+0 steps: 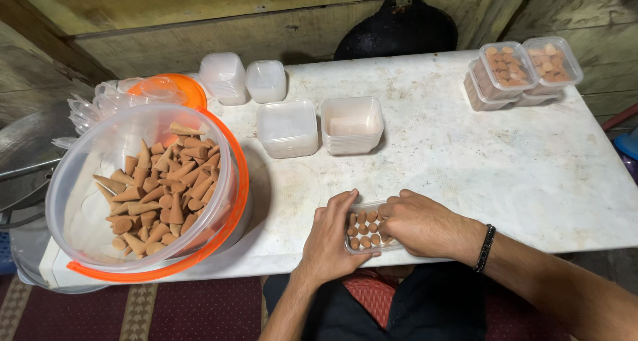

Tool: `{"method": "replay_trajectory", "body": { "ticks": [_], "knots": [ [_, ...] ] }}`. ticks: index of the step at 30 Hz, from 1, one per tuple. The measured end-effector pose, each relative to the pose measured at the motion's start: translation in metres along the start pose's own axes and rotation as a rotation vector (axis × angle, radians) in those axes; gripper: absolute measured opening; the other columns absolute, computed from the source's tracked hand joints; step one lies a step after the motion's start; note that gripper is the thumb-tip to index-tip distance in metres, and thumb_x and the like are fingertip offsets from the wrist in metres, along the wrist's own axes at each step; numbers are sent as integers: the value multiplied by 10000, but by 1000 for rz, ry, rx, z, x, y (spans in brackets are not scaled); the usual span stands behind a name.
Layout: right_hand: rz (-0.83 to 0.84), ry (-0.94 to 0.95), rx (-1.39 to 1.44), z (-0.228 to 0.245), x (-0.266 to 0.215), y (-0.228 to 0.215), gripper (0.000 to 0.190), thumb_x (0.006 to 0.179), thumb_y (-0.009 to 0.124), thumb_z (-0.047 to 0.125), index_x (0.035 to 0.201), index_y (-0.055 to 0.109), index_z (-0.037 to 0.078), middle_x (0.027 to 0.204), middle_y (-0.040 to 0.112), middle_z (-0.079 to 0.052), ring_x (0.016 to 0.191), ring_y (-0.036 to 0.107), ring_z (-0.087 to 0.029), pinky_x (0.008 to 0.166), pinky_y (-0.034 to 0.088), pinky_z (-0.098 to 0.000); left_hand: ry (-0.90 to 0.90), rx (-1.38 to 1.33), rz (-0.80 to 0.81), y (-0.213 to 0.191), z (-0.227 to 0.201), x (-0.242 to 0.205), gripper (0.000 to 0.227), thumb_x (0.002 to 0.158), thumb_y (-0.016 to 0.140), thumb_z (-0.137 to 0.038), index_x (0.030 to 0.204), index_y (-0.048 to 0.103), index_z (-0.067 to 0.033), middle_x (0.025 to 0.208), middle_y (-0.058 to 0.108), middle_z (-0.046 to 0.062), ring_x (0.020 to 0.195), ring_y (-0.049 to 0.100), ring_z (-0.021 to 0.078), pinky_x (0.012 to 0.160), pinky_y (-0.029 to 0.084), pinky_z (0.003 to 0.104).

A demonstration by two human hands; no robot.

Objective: The person sorts incense cones from a large bucket into smaller plastic containers by hand, arranging them neatly in rows.

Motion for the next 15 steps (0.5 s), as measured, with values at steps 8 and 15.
{"method": "replay_trajectory", "body": {
  "ticks": [8,15],
  "knots": [
    [18,-7,-8,1,-1,2,195,930,594,97,873,709,244,878,627,53,834,587,-191,758,404,-368,19,0,-12,-1,-2,0,1141,671,899,-463,1518,268,-33,1463,428,155,1358,446,310,1013,406,479],
    [8,-26,-41,3,-2,0,175,940,598,124,870,705,244,870,635,55,820,585,-185,736,403,-362,22,-1,-18,-2,-2,-1,1132,673,895,-467,1516,275,-33,1461,430,154,1355,448,309,1009,402,479]
  ]
}}
Point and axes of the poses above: each hand's wrist, its own x-axis towards the middle knuckle, its own y-axis out of the palm, z = x × y, the point moved 9 cm from there along x, towards the middle knuckle
